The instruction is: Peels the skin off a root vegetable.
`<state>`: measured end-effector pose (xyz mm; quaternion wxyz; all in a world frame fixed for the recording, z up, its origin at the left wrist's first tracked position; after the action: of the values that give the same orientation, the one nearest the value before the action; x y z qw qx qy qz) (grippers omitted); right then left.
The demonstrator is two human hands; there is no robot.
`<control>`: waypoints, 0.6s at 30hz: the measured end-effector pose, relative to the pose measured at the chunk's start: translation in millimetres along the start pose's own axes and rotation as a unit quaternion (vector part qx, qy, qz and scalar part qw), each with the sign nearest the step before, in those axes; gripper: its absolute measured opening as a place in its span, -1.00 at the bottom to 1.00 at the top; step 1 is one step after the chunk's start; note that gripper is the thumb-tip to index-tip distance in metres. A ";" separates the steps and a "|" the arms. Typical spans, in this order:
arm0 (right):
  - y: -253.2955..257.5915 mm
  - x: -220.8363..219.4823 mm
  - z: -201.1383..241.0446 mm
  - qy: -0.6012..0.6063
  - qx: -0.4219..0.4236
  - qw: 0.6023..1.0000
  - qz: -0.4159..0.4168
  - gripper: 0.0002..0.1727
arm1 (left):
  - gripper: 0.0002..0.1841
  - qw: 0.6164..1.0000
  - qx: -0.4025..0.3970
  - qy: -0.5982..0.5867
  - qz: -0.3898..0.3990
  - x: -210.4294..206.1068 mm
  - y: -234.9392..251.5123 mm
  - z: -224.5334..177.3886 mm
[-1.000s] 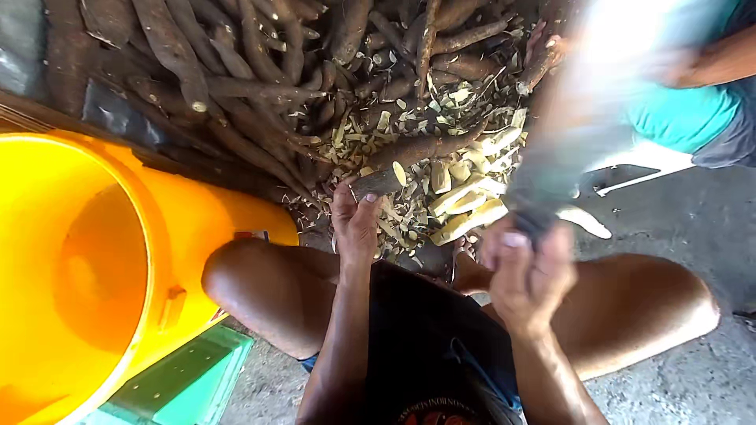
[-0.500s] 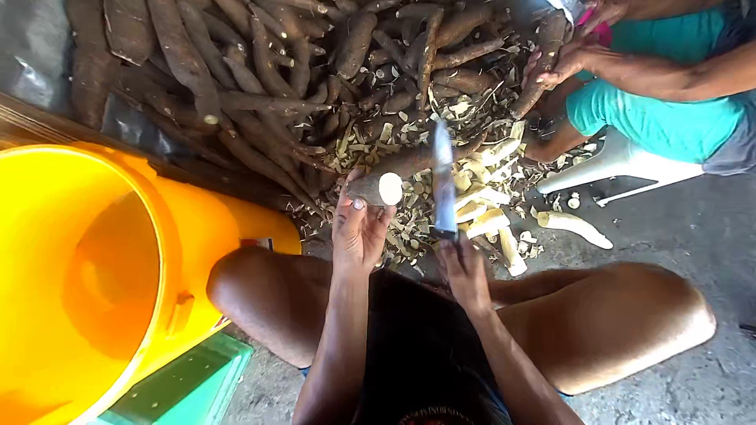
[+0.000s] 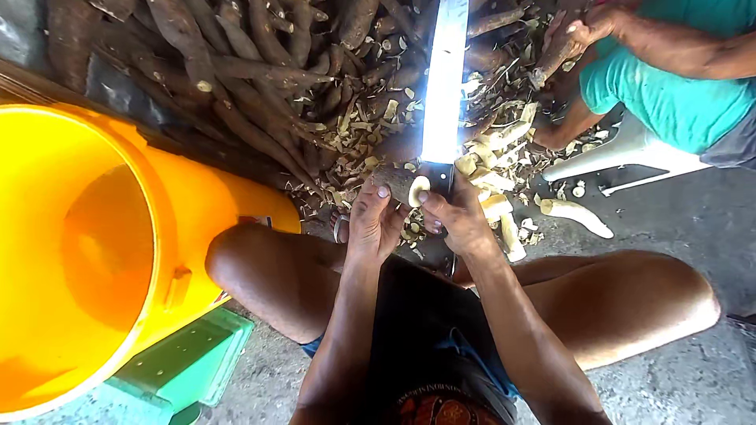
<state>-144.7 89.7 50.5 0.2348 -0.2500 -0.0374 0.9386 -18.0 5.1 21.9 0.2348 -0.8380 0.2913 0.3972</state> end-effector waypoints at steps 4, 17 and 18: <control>-2.7 -0.4 -5.6 0.047 -0.030 0.998 -0.002 -0.59 | -0.57 0.998 0.004 0.065 0.016 3.9 -0.7 -7.5; -58.6 36.8 -13.9 -0.228 0.089 0.967 -0.077 -0.70 | -0.60 0.978 0.109 0.020 -0.179 13.7 0.5 27.1; -61.6 40.3 -8.6 -0.281 0.071 0.955 -0.068 -0.64 | -0.61 0.970 0.127 0.019 -0.207 13.7 2.6 28.5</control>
<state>-145.4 162.5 36.4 0.2948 0.0441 -0.0521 0.9531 -27.8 17.0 -5.9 0.4105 -0.8508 0.1642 0.2841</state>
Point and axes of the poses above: each hand's wrist, its own y-axis towards the middle knuckle, its own x-axis out of the back of the hand, z = x × y, the point moved 1 cm from there along y, towards the middle knuckle, and after that the axes turned 7 degrees about y, right-handed, at the moved point
